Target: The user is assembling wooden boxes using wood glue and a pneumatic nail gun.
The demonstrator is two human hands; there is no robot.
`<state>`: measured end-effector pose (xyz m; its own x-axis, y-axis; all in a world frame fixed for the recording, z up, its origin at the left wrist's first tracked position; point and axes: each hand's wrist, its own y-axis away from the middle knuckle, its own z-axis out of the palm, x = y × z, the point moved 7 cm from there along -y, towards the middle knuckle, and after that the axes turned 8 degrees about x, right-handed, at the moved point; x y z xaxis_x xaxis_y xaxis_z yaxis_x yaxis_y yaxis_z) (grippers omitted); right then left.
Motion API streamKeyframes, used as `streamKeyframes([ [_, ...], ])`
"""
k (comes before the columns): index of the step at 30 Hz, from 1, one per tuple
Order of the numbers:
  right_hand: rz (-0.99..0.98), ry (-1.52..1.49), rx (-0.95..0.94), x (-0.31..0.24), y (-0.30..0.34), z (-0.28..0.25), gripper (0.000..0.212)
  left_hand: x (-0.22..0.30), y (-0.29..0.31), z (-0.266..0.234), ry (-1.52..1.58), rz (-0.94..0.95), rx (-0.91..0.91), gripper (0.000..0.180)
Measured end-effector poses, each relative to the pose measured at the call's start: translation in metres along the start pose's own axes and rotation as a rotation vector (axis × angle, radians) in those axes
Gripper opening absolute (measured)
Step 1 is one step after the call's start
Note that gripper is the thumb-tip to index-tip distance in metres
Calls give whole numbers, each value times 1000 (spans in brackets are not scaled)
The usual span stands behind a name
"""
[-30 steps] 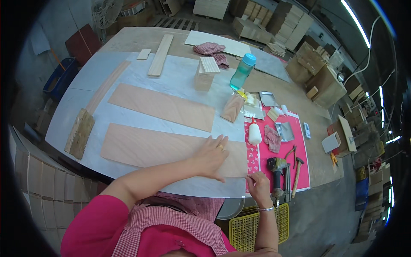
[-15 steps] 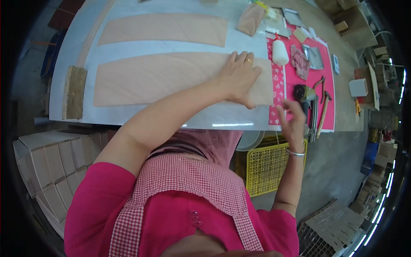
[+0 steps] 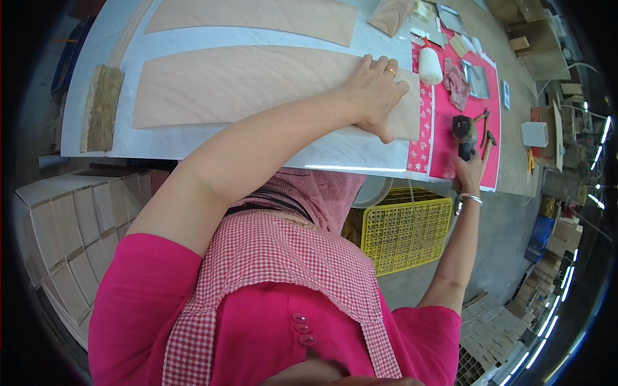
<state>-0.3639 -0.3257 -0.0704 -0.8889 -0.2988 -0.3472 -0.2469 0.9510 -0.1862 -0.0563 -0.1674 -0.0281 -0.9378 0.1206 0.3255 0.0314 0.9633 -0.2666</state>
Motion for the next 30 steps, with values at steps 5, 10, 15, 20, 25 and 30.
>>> streamKeyframes([
  [5,125,-40,-266,-62,23,-62,27,-5,0,-1,3,-20,-5,78],
  [10,141,-349,-308,-133,85,-100,21,-5,1,-4,-9,-12,21,78],
  [15,120,-386,-359,-157,98,-100,24,-3,1,-2,-1,-24,8,79],
  [20,101,-349,-398,-158,97,-93,26,-4,3,-2,-13,-28,15,81],
  [25,105,-366,-396,-163,97,-91,27,-5,3,-1,-15,-25,39,82],
  [30,174,-403,-389,-160,100,-87,26,-5,1,-1,-21,-25,50,81],
])
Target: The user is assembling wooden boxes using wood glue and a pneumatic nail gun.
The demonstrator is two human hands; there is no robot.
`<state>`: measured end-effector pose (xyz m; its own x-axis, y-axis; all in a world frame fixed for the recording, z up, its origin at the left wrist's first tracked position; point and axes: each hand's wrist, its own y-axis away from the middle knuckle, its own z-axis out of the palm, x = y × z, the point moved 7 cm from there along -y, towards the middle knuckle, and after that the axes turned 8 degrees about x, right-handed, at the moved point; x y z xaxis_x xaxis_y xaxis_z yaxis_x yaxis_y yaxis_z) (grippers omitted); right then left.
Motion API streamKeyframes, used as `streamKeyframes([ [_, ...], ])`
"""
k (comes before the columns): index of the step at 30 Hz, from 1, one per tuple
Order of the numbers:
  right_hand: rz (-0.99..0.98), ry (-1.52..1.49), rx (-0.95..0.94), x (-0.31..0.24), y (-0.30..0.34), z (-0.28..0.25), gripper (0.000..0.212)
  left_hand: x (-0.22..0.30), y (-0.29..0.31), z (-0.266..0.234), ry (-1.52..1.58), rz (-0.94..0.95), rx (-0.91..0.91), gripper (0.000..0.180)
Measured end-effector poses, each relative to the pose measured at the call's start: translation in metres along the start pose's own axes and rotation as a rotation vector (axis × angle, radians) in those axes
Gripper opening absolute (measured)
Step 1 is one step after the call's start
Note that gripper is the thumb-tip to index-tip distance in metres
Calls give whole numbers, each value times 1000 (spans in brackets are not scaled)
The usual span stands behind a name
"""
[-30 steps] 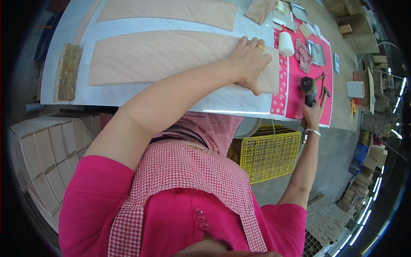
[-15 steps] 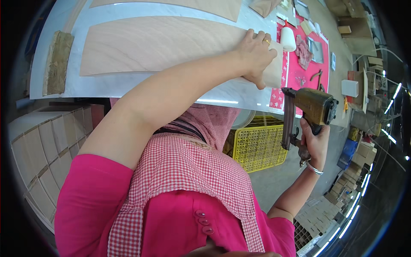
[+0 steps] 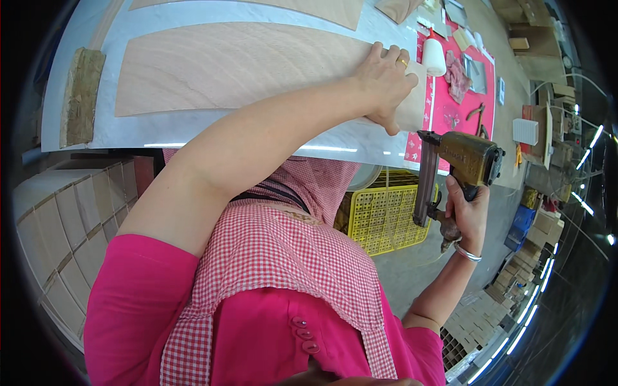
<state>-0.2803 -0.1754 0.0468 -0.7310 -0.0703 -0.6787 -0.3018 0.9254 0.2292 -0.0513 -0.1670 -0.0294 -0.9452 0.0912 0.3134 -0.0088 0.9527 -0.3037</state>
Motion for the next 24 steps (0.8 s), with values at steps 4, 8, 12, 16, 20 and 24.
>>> streamKeyframes([
  [4,36,-27,-8,8,1,1,24,0,1,-1,6,3,6,80],
  [8,12,15,-13,-6,-1,0,24,1,3,-2,24,6,21,79],
  [12,-10,28,27,-18,-17,1,25,-3,2,-2,33,0,31,77],
  [16,-16,36,59,-21,-35,1,26,0,0,-3,47,4,-6,75],
  [20,-29,45,35,-24,-46,2,27,-1,1,-2,44,9,-8,74],
  [24,-30,51,14,-24,-50,5,28,-2,2,-2,32,10,7,74],
])
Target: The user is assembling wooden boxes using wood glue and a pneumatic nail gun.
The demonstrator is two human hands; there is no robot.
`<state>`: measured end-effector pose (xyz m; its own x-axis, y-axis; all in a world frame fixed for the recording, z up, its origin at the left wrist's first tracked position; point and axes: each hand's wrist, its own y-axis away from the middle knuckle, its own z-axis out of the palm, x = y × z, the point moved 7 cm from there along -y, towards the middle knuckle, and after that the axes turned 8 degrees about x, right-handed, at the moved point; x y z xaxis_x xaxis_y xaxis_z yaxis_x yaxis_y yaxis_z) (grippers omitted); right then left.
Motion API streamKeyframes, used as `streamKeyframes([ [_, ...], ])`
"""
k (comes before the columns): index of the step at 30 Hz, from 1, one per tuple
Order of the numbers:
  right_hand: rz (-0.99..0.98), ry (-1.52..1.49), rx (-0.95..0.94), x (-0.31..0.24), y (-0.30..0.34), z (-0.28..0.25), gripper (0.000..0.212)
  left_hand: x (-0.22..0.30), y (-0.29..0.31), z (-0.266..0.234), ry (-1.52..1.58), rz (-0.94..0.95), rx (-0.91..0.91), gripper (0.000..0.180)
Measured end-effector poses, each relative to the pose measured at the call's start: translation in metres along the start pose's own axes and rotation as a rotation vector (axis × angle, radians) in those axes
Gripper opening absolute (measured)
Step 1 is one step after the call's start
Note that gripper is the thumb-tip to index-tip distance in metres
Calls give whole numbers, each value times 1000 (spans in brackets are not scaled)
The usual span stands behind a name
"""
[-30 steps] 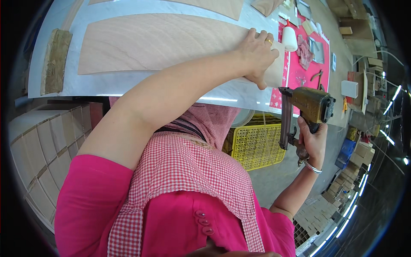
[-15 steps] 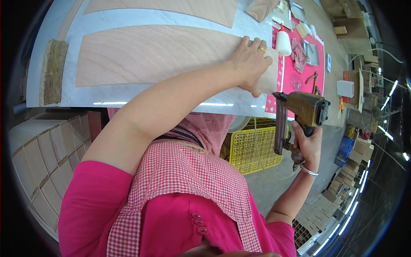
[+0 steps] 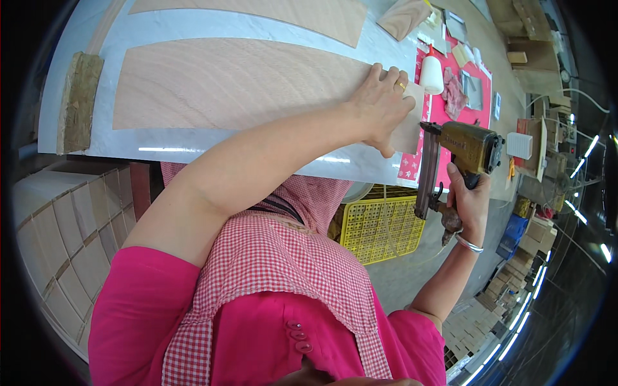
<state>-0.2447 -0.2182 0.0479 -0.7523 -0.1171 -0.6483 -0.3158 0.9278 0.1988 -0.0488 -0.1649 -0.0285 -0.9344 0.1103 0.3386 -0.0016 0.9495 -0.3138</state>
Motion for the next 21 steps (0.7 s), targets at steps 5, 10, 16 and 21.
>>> streamKeyframes([
  [5,6,-2,-6,3,-1,0,28,1,0,0,-8,6,-4,74],
  [10,9,-9,6,1,-3,0,26,1,-1,0,-7,7,-11,74],
  [16,60,-24,-49,-4,-10,-2,24,-1,-1,1,5,-3,-16,75],
  [21,0,6,-87,-15,-17,-4,24,2,1,1,-3,-12,-42,76],
])
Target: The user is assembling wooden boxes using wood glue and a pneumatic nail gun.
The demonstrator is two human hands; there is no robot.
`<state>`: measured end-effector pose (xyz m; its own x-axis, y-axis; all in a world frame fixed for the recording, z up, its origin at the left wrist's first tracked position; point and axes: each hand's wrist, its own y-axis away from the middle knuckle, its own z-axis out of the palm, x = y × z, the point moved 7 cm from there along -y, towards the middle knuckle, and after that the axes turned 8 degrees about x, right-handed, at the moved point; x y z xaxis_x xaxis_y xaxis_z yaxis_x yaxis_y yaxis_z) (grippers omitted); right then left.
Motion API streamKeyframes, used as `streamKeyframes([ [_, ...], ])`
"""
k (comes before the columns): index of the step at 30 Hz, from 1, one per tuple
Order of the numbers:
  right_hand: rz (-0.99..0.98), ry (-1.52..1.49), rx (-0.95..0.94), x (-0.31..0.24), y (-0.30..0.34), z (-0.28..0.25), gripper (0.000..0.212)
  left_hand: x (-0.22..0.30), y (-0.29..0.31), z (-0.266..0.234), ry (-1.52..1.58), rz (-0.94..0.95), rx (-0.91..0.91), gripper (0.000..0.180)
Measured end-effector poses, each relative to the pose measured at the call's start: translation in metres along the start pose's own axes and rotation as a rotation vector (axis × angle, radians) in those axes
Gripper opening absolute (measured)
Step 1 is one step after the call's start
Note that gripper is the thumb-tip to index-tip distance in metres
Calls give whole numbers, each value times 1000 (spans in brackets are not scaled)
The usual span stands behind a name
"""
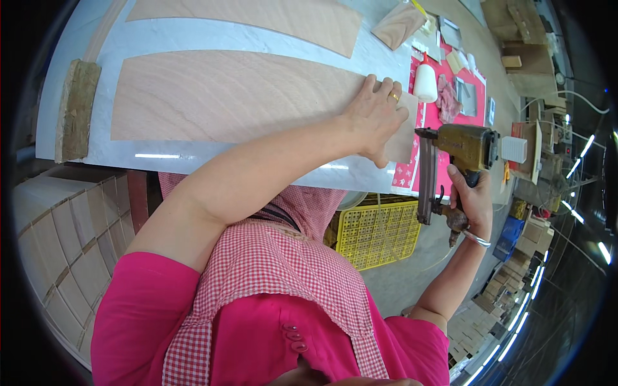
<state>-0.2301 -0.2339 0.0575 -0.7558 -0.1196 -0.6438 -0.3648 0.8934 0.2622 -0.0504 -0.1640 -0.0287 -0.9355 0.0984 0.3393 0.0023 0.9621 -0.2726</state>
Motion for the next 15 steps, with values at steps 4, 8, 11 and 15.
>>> streamKeyframes([
  [4,-45,26,60,-10,-20,-2,25,0,1,-1,2,5,36,77],
  [8,-40,26,96,-15,-35,0,25,5,-2,1,-25,23,66,78],
  [11,-68,29,108,-16,-40,-1,29,5,-5,2,-36,29,80,79],
  [15,-115,320,122,-28,-47,2,39,-13,4,-13,45,-16,48,80],
])
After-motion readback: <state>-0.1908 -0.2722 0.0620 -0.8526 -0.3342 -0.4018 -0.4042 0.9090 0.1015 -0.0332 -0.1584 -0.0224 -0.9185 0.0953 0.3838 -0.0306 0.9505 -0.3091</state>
